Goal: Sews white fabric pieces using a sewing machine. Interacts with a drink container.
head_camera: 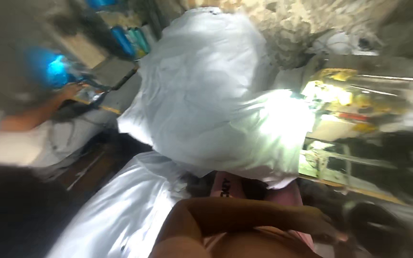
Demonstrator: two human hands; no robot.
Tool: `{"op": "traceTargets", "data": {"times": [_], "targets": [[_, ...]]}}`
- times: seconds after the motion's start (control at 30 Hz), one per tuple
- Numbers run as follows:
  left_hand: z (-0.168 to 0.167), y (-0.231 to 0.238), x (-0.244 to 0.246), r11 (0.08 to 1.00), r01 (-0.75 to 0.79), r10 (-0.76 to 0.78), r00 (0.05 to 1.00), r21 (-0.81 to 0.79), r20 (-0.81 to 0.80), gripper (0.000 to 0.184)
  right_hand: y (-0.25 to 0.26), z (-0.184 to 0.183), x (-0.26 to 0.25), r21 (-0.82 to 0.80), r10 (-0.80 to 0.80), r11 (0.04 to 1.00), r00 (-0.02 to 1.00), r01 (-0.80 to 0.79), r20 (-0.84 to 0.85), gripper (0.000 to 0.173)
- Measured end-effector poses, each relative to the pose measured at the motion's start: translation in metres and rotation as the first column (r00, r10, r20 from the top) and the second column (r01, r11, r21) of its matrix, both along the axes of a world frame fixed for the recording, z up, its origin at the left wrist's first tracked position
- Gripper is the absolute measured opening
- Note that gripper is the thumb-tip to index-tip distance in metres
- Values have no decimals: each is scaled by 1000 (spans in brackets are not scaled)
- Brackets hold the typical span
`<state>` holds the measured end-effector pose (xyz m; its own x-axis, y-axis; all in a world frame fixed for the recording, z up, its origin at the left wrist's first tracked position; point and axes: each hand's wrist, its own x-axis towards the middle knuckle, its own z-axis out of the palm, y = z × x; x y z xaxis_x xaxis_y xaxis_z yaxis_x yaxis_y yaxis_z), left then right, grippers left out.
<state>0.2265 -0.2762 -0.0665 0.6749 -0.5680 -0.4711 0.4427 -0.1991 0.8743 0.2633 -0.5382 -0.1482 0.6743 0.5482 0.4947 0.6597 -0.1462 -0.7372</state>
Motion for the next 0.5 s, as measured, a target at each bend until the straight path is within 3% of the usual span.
{"op": "traceTargets", "data": {"times": [0.1,0.27,0.5], "targets": [[13,13,1,1000,12,-12,1000,-10,25,31,28,14,-9,39,-103,994,995,104,-16,103],[52,31,3,1000,-19,18,998,5,56,21,48,47,4,123,-93,989,995,86,48,101],[118,52,-12,992,-123,125,918,-28,378,15,65,136,18,199,-109,978,954,53,281,86]]}}
